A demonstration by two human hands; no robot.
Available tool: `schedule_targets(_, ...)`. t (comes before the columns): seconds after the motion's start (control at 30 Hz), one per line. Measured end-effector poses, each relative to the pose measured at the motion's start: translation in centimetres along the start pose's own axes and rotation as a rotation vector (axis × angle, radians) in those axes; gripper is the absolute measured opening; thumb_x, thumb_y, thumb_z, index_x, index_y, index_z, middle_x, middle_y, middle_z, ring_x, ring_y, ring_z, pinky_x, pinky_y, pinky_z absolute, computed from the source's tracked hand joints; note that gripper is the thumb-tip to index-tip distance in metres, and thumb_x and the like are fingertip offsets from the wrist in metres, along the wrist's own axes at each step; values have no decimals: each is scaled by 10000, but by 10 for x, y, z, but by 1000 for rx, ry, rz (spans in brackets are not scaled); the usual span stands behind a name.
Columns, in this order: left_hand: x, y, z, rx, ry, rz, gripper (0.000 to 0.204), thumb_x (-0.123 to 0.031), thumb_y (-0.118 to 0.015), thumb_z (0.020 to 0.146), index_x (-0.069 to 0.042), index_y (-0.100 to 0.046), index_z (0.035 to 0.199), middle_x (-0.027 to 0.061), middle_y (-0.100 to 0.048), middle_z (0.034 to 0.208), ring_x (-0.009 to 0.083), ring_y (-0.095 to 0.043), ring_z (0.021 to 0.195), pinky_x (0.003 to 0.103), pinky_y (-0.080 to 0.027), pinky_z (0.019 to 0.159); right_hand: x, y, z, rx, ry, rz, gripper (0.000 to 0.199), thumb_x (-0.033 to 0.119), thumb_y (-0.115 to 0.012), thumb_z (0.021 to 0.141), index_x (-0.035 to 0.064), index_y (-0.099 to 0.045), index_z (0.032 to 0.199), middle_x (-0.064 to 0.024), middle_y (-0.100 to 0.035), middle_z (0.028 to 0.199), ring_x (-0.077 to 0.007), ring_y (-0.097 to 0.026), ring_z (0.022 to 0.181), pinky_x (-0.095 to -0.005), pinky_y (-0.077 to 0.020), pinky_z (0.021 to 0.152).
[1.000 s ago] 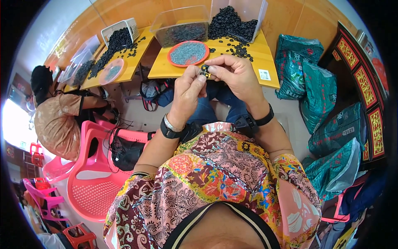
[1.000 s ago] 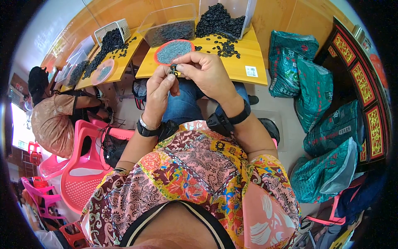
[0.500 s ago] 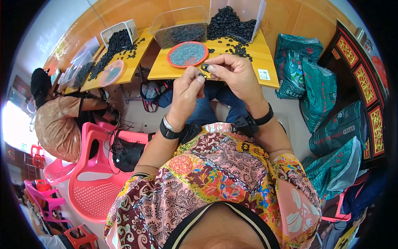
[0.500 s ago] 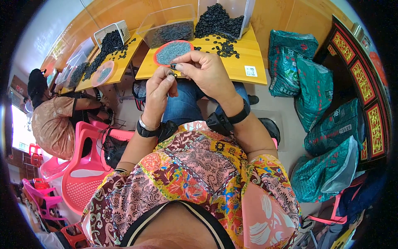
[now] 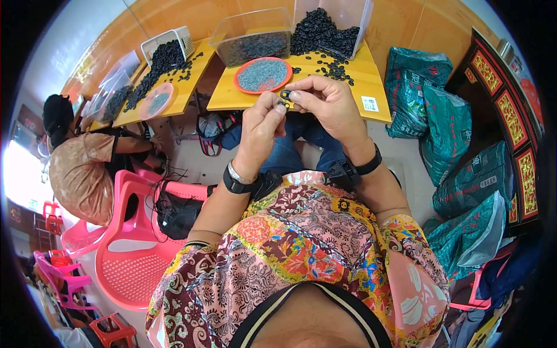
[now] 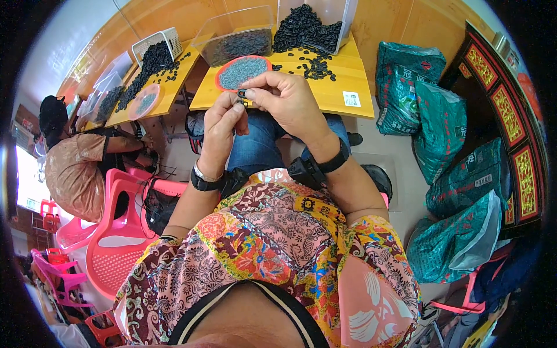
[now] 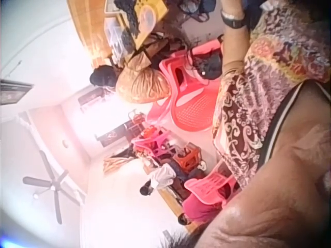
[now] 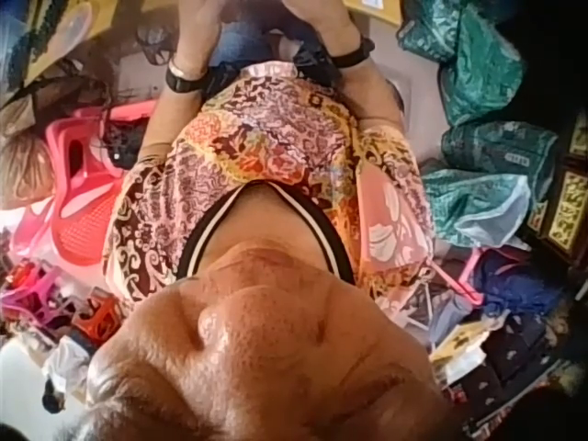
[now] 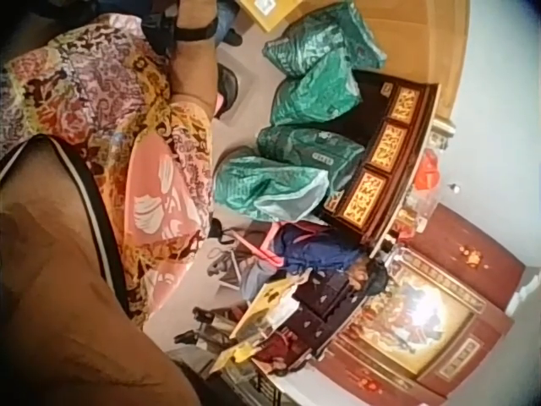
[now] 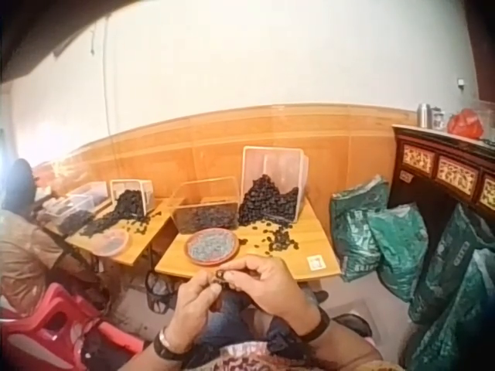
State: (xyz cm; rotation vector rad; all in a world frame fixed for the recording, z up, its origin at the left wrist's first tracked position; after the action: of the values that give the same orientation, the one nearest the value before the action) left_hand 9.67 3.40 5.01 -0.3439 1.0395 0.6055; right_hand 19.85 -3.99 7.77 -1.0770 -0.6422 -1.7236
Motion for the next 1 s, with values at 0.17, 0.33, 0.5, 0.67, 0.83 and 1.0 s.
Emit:
schedule_targets(0.17, 2, 0, 0, -9, 20, -8, 136, -136, -474, 861, -24, -461, 786, 8, -464, 562, 73, -422, 475, 224, -349, 438, -1, 3, 1, -6, 6, -11, 155, 56, -605, 854, 6, -648, 994, -12, -635, 812, -49, -563, 698, -186, -473, 642)
schedule_targets(0.33, 1, 0, 0, -7, 21, 15, 132, -131, -473, 856, -27, -458, 776, 5, -463, 561, 72, -417, 472, 224, -344, 437, -4, 2, 1, 19, -5, -22, 151, 61, -607, 854, 1, -646, 987, -12, -634, 813, -49, -565, 696, -185, -476, 640)
schedule_targets(0.5, -1, 0, 0, -12, 22, 22, 133, -129, -472, 855, -29, -455, 770, 4, -460, 560, 69, -413, 472, 224, -341, 437, -4, 1, 2, 29, -5, -41, 150, 69, -610, 855, -5, -645, 981, -15, -635, 811, -51, -571, 693, -186, -479, 640)
schedule_targets(0.67, 0, 1, 0, -19, 18, 24, 135, -129, -471, 856, -29, -456, 767, 2, -456, 557, 65, -413, 474, 222, -340, 436, -4, 0, 1, 41, 0, -48, 152, 77, -616, 852, -6, -645, 976, -19, -639, 813, -50, -570, 691, -185, -478, 639)
schedule_targets(0.83, 0, 1, 0, -27, 27, 25, 128, -112, -472, 855, -28, -456, 760, 0, -453, 556, 62, -407, 470, 220, -337, 431, -7, 0, 3, 63, -20, -48, 169, 72, -626, 844, -6, -638, 993, -20, -642, 826, -52, -574, 698, -188, -484, 649)
schedule_targets(1.0, -1, 2, 0, -28, 14, 41, 124, -100, -470, 858, -27, -454, 758, -4, -450, 556, 57, -405, 471, 219, -336, 430, -10, 0, 4, 87, -59, 9, 193, 61, -632, 835, -6, -631, 1016, -20, -645, 843, -53, -578, 707, -190, -489, 663)
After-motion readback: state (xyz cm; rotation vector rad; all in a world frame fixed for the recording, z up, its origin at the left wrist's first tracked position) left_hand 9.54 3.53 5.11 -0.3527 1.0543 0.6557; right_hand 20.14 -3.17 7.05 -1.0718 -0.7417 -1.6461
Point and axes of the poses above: each hand's wrist, its own z-axis towards the middle knuckle, its own y-axis out of the back of the hand, x = y × z, the point moved 8 cm from there along z, towards the middle knuckle
